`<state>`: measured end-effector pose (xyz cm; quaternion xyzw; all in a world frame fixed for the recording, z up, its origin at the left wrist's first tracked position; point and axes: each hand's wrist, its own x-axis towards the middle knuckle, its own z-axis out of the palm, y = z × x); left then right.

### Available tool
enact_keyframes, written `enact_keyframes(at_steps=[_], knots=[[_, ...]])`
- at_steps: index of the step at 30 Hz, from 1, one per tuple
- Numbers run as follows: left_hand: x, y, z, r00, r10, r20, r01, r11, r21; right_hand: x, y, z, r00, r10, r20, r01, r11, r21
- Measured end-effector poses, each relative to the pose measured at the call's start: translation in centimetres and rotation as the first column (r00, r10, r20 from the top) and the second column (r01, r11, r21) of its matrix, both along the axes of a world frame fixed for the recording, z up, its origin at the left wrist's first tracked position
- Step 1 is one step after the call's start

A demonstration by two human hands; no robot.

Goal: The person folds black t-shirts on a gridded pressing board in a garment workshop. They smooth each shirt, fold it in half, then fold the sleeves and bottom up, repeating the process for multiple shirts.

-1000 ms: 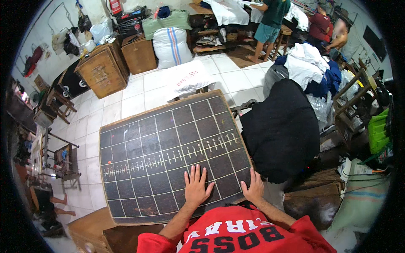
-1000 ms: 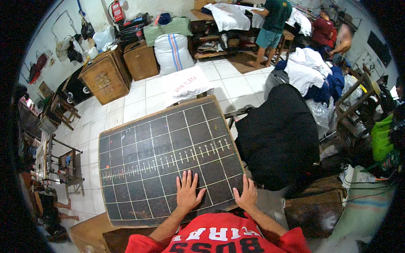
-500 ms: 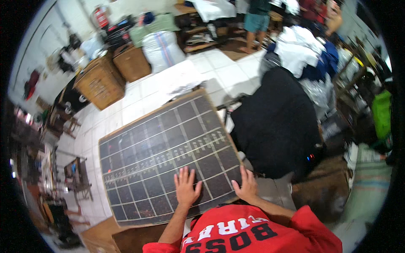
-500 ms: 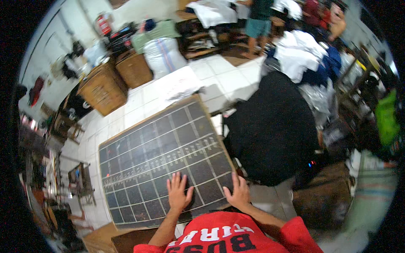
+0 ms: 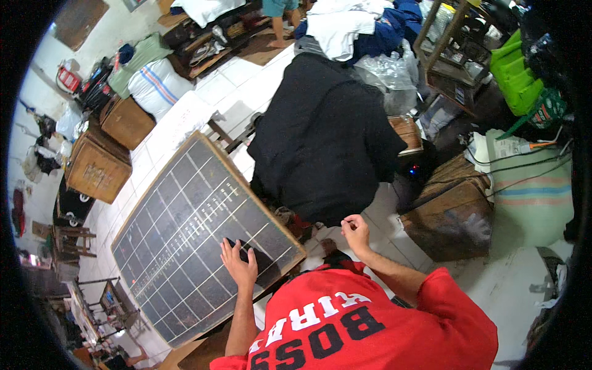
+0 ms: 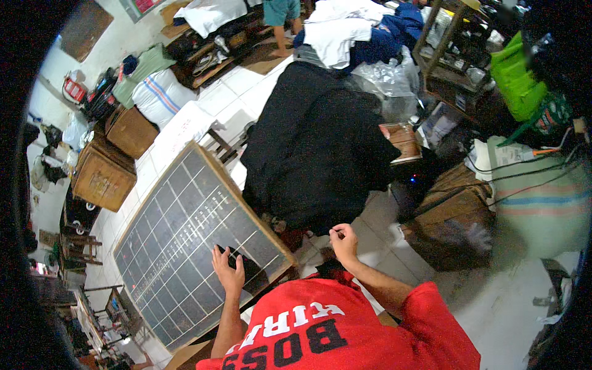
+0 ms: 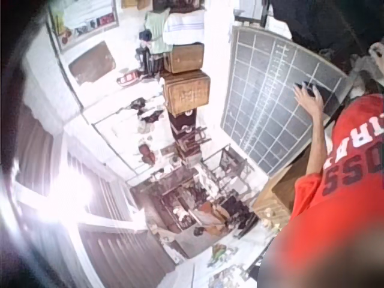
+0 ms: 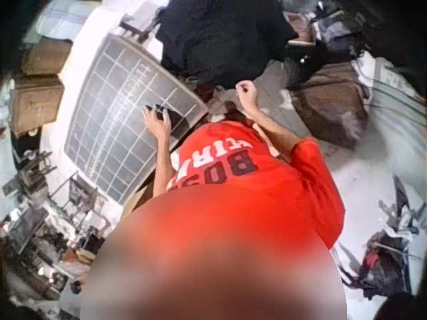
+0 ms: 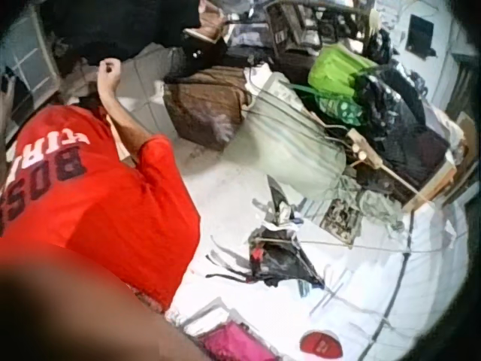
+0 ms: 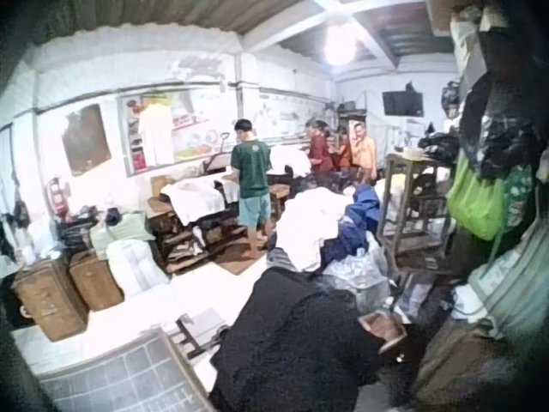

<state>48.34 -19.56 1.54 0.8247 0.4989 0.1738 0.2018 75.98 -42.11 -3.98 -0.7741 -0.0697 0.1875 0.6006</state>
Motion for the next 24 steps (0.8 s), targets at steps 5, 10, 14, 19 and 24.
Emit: enact_keyframes(at_steps=[5,10,14,19,24], knots=[[2.8,-4.3,0.6,0.996,-0.085,-0.004,0.085,0.996,0.019,5.8,-4.3,-1.7,0.780,-0.337,-0.528,0.365,0.930,-0.053],[5.4,-7.0,1.8,0.972,-0.134,0.193,0.143,0.989,-0.035,8.1,-3.9,-0.9,0.879,-0.100,-0.467,0.093,0.995,-0.039],[10.3,-8.9,2.2,0.926,-0.059,0.372,0.207,0.905,-0.372,9.2,-3.6,-0.5,0.681,0.135,-0.720,-0.219,0.975,-0.025],[14.9,-9.2,-0.6,0.935,0.049,0.352,0.258,0.589,-0.766,8.7,-3.7,-1.6,0.856,0.042,-0.516,-0.097,0.992,-0.080],[17.0,-10.6,-4.2,0.892,0.321,0.318,0.242,0.253,-0.937,10.0,-4.8,-1.0,0.675,0.288,-0.680,-0.307,0.947,0.096]])
